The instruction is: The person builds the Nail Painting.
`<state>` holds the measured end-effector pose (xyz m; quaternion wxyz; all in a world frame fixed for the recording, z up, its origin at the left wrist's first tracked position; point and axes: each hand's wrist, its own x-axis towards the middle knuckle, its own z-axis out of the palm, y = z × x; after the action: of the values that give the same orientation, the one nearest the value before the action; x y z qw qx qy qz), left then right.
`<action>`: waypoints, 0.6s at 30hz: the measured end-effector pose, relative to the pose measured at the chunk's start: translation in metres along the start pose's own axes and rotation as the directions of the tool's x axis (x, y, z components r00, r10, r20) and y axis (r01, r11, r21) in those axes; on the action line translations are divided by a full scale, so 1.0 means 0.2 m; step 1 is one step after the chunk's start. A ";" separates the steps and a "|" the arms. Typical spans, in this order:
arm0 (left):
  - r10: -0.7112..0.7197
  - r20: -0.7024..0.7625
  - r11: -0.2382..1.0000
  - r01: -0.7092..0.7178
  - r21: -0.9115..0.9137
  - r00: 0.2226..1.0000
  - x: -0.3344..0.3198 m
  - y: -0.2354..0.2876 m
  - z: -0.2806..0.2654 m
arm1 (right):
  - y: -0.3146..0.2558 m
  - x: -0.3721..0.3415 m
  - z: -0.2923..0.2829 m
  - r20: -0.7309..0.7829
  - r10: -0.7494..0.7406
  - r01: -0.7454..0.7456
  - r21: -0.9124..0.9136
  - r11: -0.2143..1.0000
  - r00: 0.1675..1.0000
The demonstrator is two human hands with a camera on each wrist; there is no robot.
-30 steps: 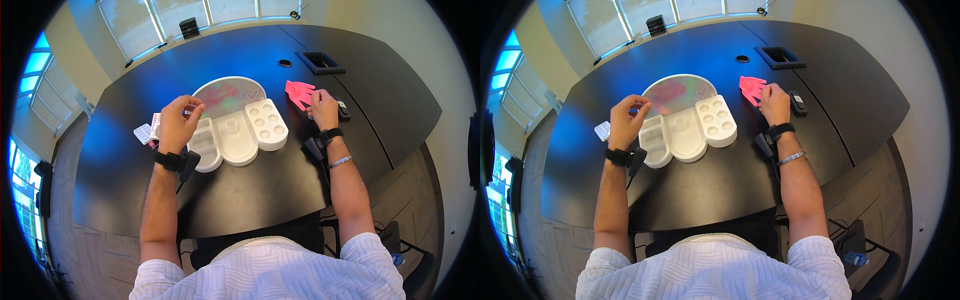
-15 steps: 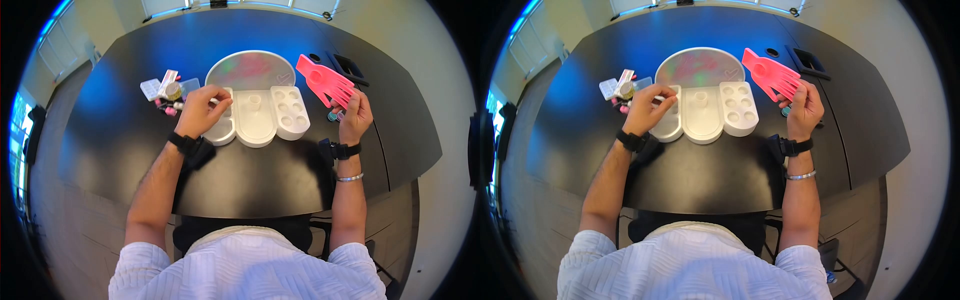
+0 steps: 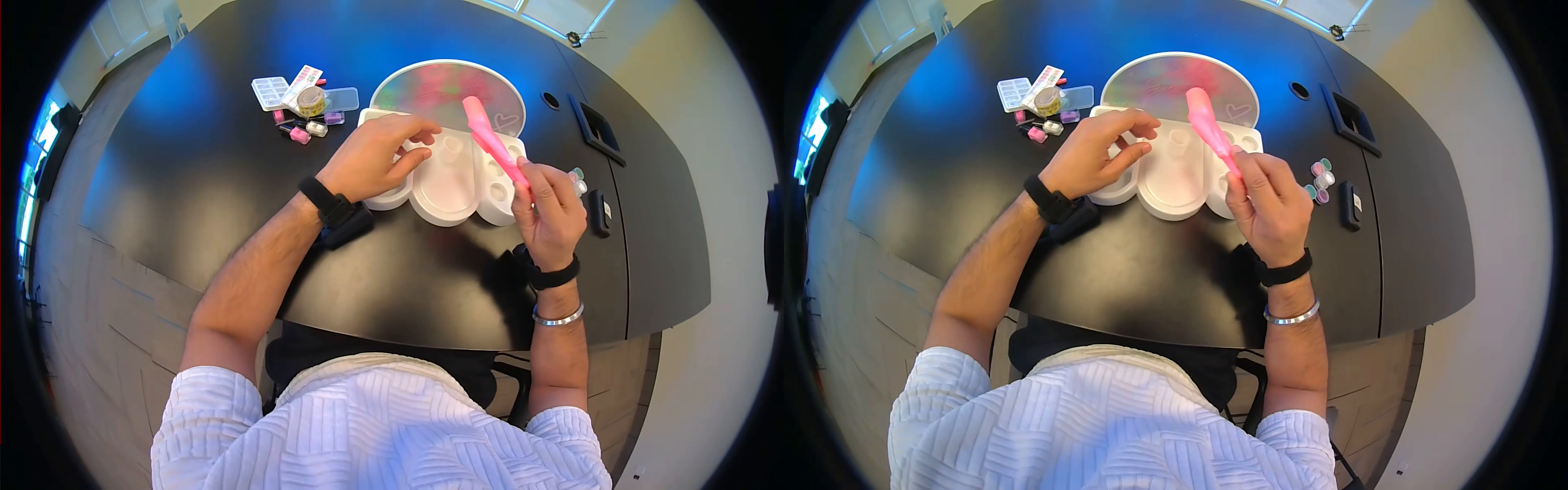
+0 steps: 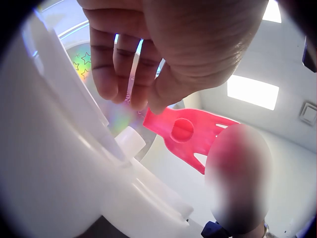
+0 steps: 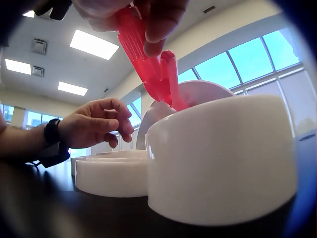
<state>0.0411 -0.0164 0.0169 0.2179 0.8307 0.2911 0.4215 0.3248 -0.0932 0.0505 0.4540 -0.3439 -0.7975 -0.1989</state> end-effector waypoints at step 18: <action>0.094 0.082 0.975 -0.109 0.195 0.992 -0.01 -0.01 0.02 | -0.11 -0.01 0.15 0.313 -0.074 0.053 0.074 0.996 0.947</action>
<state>0.0419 -0.0171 0.0121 0.1220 0.8768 0.2809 0.3707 0.2914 -0.0899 0.0333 0.3251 -0.3305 -0.8765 -0.1299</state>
